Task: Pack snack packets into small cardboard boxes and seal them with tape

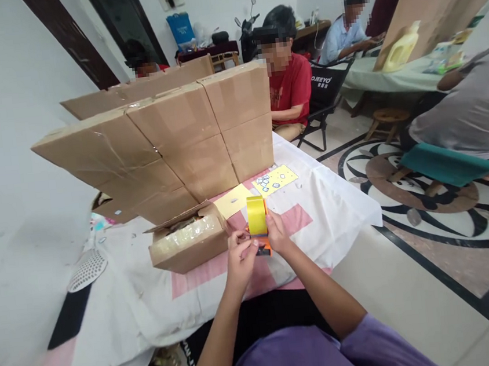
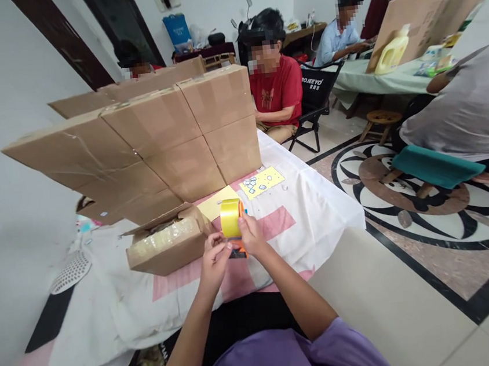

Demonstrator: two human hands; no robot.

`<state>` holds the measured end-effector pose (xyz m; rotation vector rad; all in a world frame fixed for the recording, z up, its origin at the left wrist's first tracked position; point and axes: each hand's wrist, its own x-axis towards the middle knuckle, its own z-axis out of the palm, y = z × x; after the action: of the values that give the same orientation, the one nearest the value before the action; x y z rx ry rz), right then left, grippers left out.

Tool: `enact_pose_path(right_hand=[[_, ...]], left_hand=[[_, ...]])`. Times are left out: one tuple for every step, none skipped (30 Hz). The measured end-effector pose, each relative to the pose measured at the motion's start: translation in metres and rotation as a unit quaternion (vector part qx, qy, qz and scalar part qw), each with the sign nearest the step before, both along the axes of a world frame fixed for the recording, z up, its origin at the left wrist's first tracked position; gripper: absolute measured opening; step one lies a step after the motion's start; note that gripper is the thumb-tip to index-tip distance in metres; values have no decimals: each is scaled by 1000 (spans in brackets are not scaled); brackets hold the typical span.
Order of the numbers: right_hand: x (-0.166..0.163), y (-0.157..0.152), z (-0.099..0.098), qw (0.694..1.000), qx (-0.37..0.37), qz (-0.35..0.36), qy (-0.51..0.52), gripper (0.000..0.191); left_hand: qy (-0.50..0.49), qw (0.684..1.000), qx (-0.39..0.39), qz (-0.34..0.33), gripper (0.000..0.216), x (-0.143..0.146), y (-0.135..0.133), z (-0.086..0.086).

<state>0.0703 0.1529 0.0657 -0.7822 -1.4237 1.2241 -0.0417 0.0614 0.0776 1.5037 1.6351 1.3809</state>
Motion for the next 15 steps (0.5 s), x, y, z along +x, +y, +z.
enact_pose_path(right_hand=[[1,3,-2,1000,19,-13,-17,56],[3,7,-4,999,33,-26,-26,57],[3,11,-6,998,41,-38,-28,57],[4,13,-7,997,44,-50,-27,56],[3,15,-7,997,43,-63,-24,55],[1,16,-7,996,36,-78,-20,53],[-1,15,-6,995,23,-95,-12,51],[-4,15,-5,994,6,-110,-4,50],[-7,14,-3,992,-14,-125,5,49],[-9,14,-1,989,-33,-142,16,48],[-12,14,1,986,-49,-160,25,48],[-13,15,4,982,-62,-176,33,48],[-14,16,6,978,-74,-188,42,47],[-14,17,9,976,-90,-193,53,46],[-14,18,12,974,-108,-189,66,44]], left_hand=[[-7,1000,2,5,35,1,-2,1],[-18,1000,1,7,35,1,-5,4],[-30,1000,-2,7,35,2,-8,6],[-43,999,-8,6,37,3,-11,8],[-57,998,-16,4,39,4,-14,9],[-70,997,-25,3,41,5,-17,9],[-82,996,-36,3,41,6,-19,8],[-92,995,-47,4,41,7,-21,7],[-101,993,-58,7,40,8,-23,5],[-108,992,-70,10,40,9,-24,2],[-112,990,-81,12,40,9,-26,0],[-113,989,-92,13,40,9,-28,-2],[-113,988,-102,11,41,10,-30,-4],[-110,988,-110,9,42,10,-33,-6],[-104,988,-114,5,43,11,-35,-8]])
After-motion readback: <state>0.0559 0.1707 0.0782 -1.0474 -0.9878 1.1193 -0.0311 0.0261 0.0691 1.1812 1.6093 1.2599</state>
